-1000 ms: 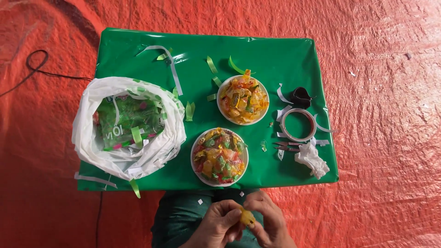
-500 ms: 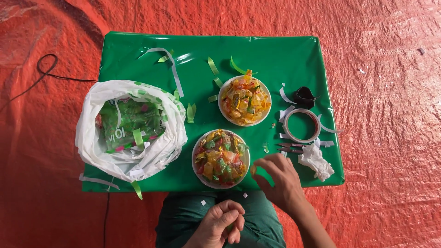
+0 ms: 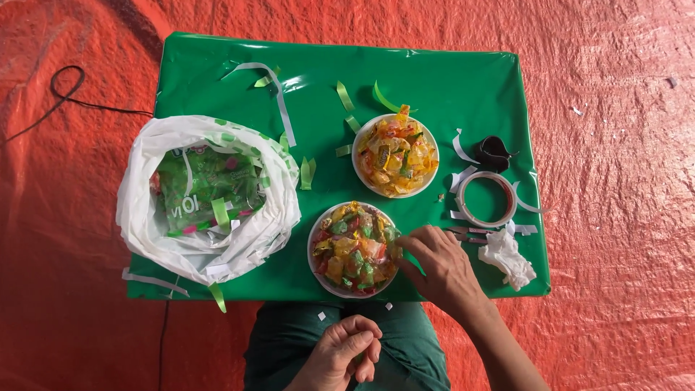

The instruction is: The person arranges colorful candy wrappers and ribbons into two white bowls on a green table. They pick up wrappers from a plastic bag, place them into the bowls, and adjust the arrangement by hand.

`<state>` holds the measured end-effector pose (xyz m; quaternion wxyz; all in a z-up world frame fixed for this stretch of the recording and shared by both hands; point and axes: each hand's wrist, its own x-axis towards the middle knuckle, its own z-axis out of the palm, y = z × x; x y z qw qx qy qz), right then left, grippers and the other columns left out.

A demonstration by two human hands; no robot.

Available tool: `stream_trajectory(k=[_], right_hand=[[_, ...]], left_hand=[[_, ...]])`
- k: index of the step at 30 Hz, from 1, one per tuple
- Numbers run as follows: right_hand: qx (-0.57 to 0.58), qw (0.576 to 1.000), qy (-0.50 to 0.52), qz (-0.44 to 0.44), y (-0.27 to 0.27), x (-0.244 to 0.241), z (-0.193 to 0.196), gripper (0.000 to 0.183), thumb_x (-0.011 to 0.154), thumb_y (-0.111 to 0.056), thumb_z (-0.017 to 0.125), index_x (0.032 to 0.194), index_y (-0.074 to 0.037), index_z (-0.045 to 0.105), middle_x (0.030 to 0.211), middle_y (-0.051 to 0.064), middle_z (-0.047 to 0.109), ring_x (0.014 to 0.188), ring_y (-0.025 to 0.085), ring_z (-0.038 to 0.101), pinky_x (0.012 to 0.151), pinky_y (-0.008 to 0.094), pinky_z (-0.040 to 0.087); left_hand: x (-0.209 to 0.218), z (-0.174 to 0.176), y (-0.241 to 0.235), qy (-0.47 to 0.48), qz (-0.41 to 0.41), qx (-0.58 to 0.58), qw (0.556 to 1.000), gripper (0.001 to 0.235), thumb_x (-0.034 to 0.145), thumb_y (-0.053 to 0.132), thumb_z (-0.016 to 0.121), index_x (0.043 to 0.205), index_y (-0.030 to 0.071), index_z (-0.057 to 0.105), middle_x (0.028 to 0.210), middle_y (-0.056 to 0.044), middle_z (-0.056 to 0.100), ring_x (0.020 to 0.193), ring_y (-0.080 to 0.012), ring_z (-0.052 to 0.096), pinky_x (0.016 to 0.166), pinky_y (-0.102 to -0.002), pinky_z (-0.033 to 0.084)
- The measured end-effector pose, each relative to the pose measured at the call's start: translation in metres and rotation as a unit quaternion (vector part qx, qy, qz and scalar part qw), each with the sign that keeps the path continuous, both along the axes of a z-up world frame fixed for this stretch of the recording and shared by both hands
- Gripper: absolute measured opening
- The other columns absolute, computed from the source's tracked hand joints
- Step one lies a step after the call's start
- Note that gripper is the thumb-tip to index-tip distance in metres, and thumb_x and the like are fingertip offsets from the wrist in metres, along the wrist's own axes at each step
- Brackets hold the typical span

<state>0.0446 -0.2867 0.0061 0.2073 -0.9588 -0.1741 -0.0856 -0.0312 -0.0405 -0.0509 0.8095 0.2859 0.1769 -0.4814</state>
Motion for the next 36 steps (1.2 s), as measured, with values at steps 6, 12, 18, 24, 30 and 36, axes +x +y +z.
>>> stream_trajectory(k=[6, 12, 18, 24, 30, 36], right_hand=[[-0.051, 0.999, -0.012, -0.006, 0.004, 0.002, 0.005, 0.026, 0.098, -0.030, 0.068, 0.117, -0.012, 0.066, 0.102, 0.009, 0.061, 0.082, 0.026, 0.059, 0.063, 0.039, 0.042], [-0.063, 0.998, 0.010, -0.001, -0.002, 0.000, 0.003, 0.034, 0.094, -0.028, 0.074, 0.122, -0.012, 0.066, 0.106, 0.010, 0.063, 0.086, 0.028, 0.063, 0.068, 0.040, 0.048], [0.012, 1.000, 0.011, -0.019, -0.012, -0.015, 0.016, 0.030, 0.097, -0.024, 0.069, 0.123, -0.011, 0.067, 0.107, 0.010, 0.065, 0.089, 0.029, 0.063, 0.076, 0.042, 0.050], [0.210, 0.973, 0.075, -0.053, 0.010, -0.080, 0.015, 0.021, 0.090, -0.006, 0.066, 0.108, -0.015, 0.073, 0.088, 0.003, 0.067, 0.073, 0.018, 0.063, 0.061, 0.032, 0.051], [0.216, 0.958, 0.115, -0.153, 0.017, -0.083, -0.007, 0.018, 0.097, -0.011, 0.060, 0.107, -0.016, 0.074, 0.085, 0.003, 0.064, 0.064, 0.018, 0.063, 0.056, 0.032, 0.047], [0.094, 0.977, -0.027, -0.189, 0.017, -0.055, -0.033, 0.024, 0.099, -0.014, 0.061, 0.122, -0.012, 0.068, 0.104, 0.010, 0.062, 0.086, 0.028, 0.063, 0.065, 0.042, 0.050]], left_hand=[[0.002, 0.001, 0.003, -0.007, 0.010, 0.010, 1.000, 0.010, 0.100, 0.010, 0.065, 0.103, 0.001, 0.067, 0.076, -0.014, 0.064, 0.046, -0.0175, 0.048, 0.050, -0.031, 0.044], [0.005, 0.007, 0.006, -0.003, 0.007, 0.016, 1.000, 0.010, 0.101, 0.011, 0.065, 0.102, 0.002, 0.067, 0.075, -0.012, 0.062, 0.047, -0.0180, 0.047, 0.049, -0.030, 0.042], [0.009, 0.029, 0.008, -0.017, 0.005, 0.054, 0.998, 0.014, 0.095, 0.011, 0.062, 0.106, 0.003, 0.066, 0.078, -0.012, 0.064, 0.050, -0.0184, 0.051, 0.055, -0.032, 0.044], [0.004, 0.039, 0.011, -0.209, -0.067, 0.125, 0.968, 0.039, 0.098, 0.012, 0.055, 0.136, 0.007, 0.064, 0.091, -0.008, 0.070, 0.085, -0.0178, 0.076, 0.081, -0.024, 0.051], [-0.007, 0.034, 0.003, -0.336, 0.025, 0.139, 0.931, 0.059, 0.094, 0.011, 0.065, 0.151, 0.011, 0.048, 0.106, -0.019, 0.077, 0.082, -0.0229, 0.079, 0.069, -0.031, 0.065], [-0.013, 0.024, 0.004, -0.262, 0.074, 0.182, 0.945, 0.041, 0.092, 0.004, 0.068, 0.132, -0.001, 0.070, 0.103, -0.011, 0.060, 0.083, -0.0290, 0.084, 0.076, -0.033, 0.067]])
